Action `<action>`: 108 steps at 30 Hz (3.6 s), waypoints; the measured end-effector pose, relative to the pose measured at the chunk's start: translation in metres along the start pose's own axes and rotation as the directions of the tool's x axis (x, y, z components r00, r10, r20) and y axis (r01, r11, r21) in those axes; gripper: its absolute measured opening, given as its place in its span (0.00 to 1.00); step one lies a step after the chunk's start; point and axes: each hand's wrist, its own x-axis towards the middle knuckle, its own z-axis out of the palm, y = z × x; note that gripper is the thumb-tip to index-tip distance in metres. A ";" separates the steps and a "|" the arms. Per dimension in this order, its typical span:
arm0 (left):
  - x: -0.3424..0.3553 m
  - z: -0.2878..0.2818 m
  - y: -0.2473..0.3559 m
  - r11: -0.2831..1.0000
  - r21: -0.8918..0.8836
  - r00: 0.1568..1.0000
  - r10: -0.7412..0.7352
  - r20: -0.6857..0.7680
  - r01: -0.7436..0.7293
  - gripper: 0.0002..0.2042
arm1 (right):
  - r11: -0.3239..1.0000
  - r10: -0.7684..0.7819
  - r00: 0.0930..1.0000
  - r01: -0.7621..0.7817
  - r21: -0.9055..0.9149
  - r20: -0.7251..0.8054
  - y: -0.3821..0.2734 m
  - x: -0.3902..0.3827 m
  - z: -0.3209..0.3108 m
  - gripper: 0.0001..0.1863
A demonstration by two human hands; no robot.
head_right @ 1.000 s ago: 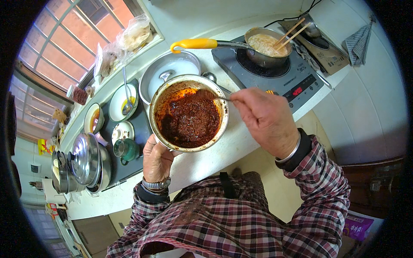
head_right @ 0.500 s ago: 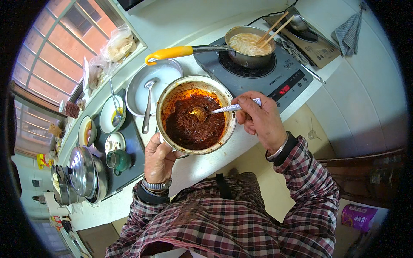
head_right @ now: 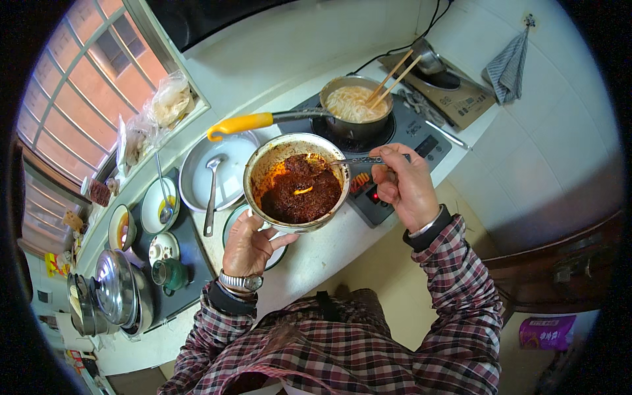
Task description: The person prepares noodles by adding chili paste, chopped green onions, and soy sauce to a pot on an induction cooktop. They stir the mixture with chopsticks, then transfer the cooked noodles into a bowl and carry it to the living room.
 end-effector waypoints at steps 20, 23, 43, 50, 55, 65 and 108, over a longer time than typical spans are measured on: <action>0.062 0.040 -0.009 0.993 -0.101 0.996 -0.073 -0.051 0.067 0.03 | 0.894 -0.436 0.900 0.431 -0.118 -0.013 -0.029 0.121 -0.043 0.11; 0.059 0.040 -0.009 0.992 -0.101 0.995 -0.083 -0.054 0.077 0.03 | 0.875 -0.448 0.894 0.435 -0.211 -0.013 -0.022 0.133 -0.051 0.11; 0.055 0.037 -0.012 0.993 -0.100 0.996 -0.064 -0.056 0.058 0.05 | 0.950 -0.139 0.980 0.173 0.260 -0.144 -0.021 0.137 -0.080 0.12; 0.034 0.025 -0.004 0.995 -0.089 0.999 -0.040 0.034 0.043 0.08 | 0.959 -0.022 0.989 0.062 -0.276 0.149 -0.039 0.042 -0.013 0.11; -0.024 -0.011 0.014 0.975 -0.220 0.999 -0.033 0.019 0.036 0.14 | 0.826 0.188 0.832 0.153 -0.542 0.521 -0.030 0.002 0.020 0.26; -0.212 -0.095 0.062 0.815 0.024 0.701 0.513 -0.497 -0.579 0.23 | 0.610 0.177 0.669 0.500 -0.614 0.722 0.043 0.009 0.108 0.10; -0.430 -0.224 0.070 0.550 0.440 0.024 0.643 -0.765 -0.710 0.23 | 0.268 0.297 0.305 0.883 -0.386 0.905 0.314 0.046 0.466 0.16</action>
